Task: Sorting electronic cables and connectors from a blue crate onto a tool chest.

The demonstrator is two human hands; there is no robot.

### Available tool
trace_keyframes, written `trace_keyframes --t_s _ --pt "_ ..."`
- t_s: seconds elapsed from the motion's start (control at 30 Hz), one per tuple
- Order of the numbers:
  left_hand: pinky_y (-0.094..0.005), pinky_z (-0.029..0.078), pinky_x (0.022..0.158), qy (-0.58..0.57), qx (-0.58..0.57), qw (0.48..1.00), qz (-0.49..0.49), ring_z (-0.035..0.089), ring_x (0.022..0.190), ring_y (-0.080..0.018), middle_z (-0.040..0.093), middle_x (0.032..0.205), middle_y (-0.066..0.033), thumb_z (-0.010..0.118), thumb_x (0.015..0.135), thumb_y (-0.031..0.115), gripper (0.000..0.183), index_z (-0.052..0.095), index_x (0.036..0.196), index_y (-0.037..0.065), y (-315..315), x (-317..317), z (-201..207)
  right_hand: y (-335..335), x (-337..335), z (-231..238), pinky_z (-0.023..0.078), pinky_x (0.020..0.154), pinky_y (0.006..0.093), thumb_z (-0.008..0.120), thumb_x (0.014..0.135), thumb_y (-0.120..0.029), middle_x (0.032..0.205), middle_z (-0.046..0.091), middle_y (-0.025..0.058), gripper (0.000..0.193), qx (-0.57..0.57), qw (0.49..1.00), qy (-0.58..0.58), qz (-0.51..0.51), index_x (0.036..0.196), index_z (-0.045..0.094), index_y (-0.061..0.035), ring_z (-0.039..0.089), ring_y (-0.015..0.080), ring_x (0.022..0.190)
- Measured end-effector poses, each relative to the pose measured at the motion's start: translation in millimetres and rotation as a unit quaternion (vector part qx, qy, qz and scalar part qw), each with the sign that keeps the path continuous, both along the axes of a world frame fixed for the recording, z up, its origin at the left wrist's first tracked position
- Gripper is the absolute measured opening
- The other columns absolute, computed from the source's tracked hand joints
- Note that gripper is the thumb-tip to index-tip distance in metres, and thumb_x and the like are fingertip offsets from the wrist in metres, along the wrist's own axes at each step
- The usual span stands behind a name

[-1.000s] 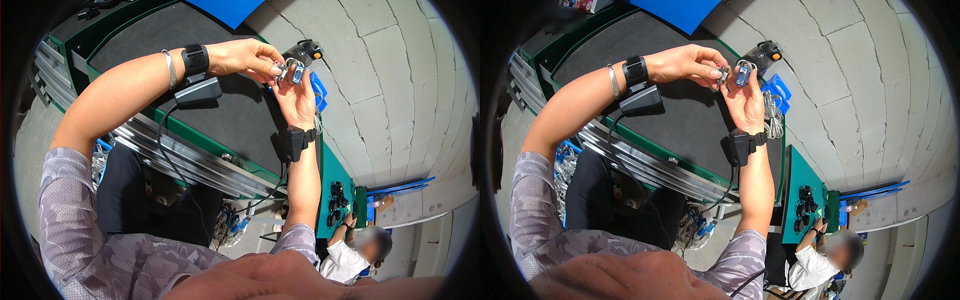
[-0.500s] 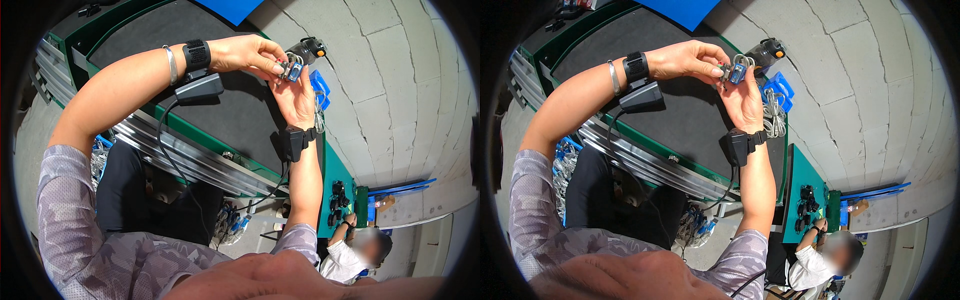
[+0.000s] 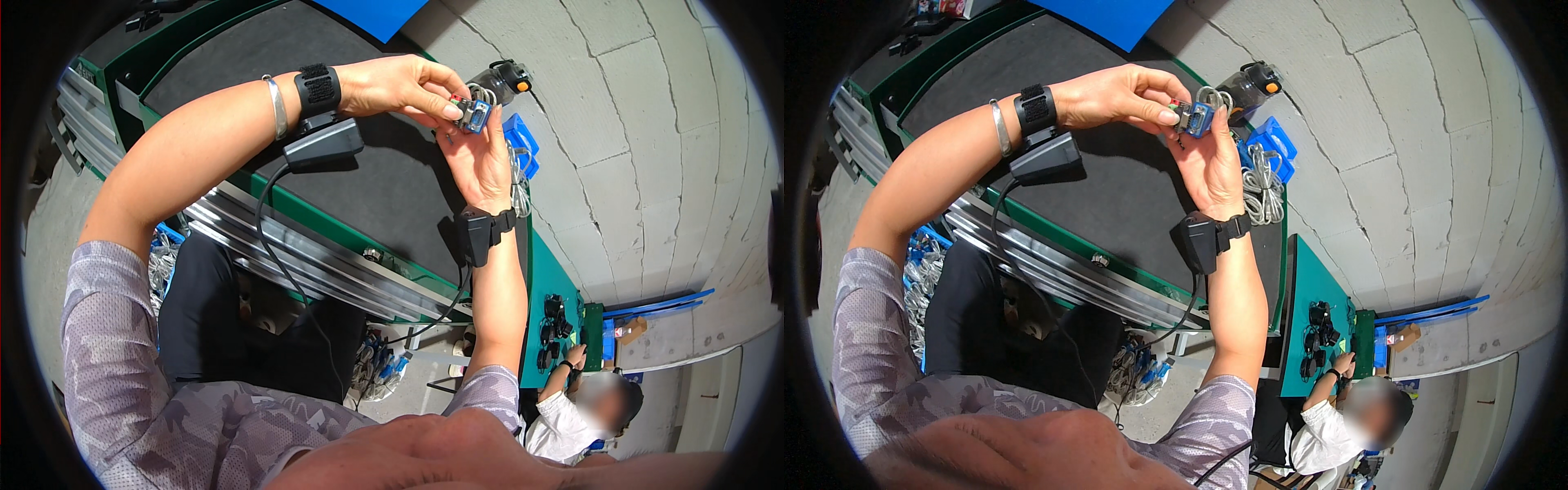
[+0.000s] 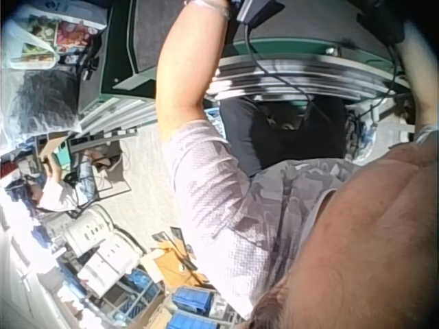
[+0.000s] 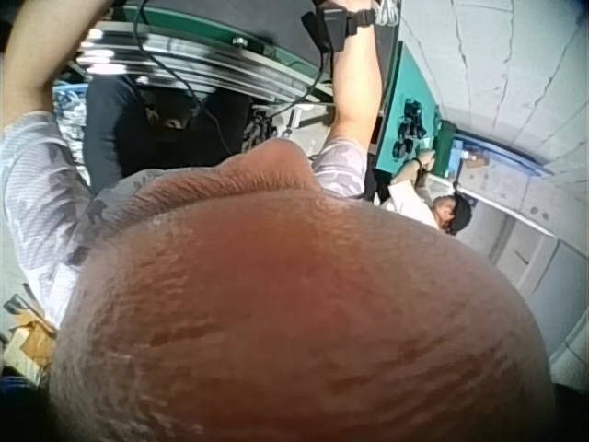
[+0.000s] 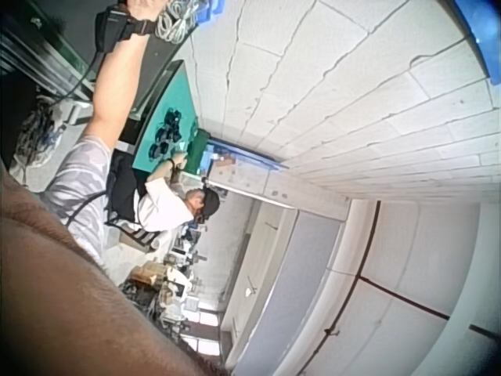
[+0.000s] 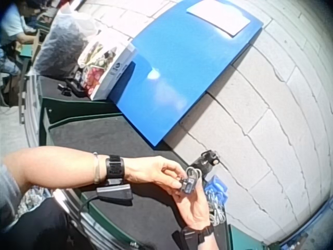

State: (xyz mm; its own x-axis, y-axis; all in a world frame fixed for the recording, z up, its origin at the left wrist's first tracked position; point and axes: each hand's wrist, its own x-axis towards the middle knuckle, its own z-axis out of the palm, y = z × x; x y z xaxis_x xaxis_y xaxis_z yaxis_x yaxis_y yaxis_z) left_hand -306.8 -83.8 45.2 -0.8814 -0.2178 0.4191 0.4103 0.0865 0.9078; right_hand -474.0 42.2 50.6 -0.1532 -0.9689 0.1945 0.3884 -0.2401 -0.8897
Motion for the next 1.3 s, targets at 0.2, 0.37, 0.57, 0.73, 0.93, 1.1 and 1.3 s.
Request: trace_keyframes --t_s 0.2,0.37,0.57,0.73,0.93,1.1,1.3 --pt "-0.028 0.049 0.095 -0.009 0.008 1.0 -0.011 0.06 0.104 -0.0098 0.064 0.109 -0.0007 0.068 0.09 0.025 0.037 0.057 0.121 0.007 -1.8 0.1 1.1 -1.2 -1.5 -0.1 0.043 0.095 0.0354 0.06 0.092 -0.043 0.121 0.059 0.0105 0.047 0.004 1.0 0.019 0.001 0.12 0.056 -0.0061 0.056 0.022 0.107" --pt "-0.0282 0.049 0.094 -0.012 0.01 1.0 -0.002 0.061 0.103 -0.0102 0.064 0.109 -0.0018 0.068 0.09 0.025 0.036 0.058 0.12 0.007 -1.7 0.3 1.1 0.4 -0.2 0.4 0.045 0.094 0.0354 0.058 0.094 -0.042 0.119 0.061 0.0102 0.044 -0.004 1.0 0.027 -0.014 0.118 0.056 -0.0061 0.057 0.0215 0.104" --pt "-0.0299 0.047 0.096 -0.011 -0.017 1.0 0.024 0.063 0.103 -0.0133 0.066 0.11 -0.005 0.068 0.089 0.034 0.046 0.057 0.123 0.006 -3.3 -0.3 -1.6 0.9 2.2 3.2 0.048 0.092 0.0375 0.054 0.097 -0.039 0.104 0.064 0.0091 0.035 -0.021 0.998 0.046 -0.041 0.105 0.058 -0.0042 0.06 0.0206 0.099" --pt "-0.0297 0.046 0.096 -0.017 -0.018 0.999 0.025 0.063 0.105 -0.0137 0.066 0.111 -0.0051 0.067 0.089 0.036 0.048 0.056 0.125 0.006 -5.0 -0.9 -2.5 0.1 2.3 2.9 0.047 0.092 0.0373 0.055 0.096 -0.039 0.101 0.064 0.0091 0.036 -0.019 0.995 0.063 -0.069 0.104 0.059 -0.004 0.06 0.0199 0.098" --pt "-0.0262 0.05 0.09 -0.01 -0.006 0.999 0.046 0.064 0.096 -0.0105 0.066 0.102 -0.0015 0.069 0.089 0.027 0.036 0.059 0.119 0.008 -3.0 -1.5 -2.2 2.5 6.6 4.0 0.047 0.089 0.034 0.056 0.096 -0.039 0.1 0.066 0.0075 0.034 -0.031 0.991 0.093 -0.087 0.102 0.06 -0.0054 0.061 0.0167 0.096" --pt "-0.0239 0.05 0.082 -0.005 -0.051 0.995 0.083 0.066 0.093 -0.0114 0.066 0.101 -0.0028 0.068 0.09 0.025 0.033 0.059 0.114 0.005 -5.1 -3.4 -2.9 3.9 7.6 5.0 0.048 0.085 0.0293 0.058 0.095 -0.038 0.098 0.066 0.0047 0.033 -0.021 0.982 0.13 -0.138 0.101 0.06 -0.0054 0.061 0.0126 0.092" --pt "-0.023 0.051 0.078 -0.013 -0.123 0.981 0.152 0.068 0.089 -0.0131 0.067 0.096 -0.006 0.067 0.09 0.024 0.034 0.058 0.113 0.001 -8.3 -6.0 -6.2 1.1 4.8 -0.8 0.049 0.08 0.0254 0.062 0.094 -0.034 0.095 0.065 0.0046 0.031 -0.019 0.957 0.189 -0.221 0.102 0.058 -0.004 0.061 0.0104 0.087"
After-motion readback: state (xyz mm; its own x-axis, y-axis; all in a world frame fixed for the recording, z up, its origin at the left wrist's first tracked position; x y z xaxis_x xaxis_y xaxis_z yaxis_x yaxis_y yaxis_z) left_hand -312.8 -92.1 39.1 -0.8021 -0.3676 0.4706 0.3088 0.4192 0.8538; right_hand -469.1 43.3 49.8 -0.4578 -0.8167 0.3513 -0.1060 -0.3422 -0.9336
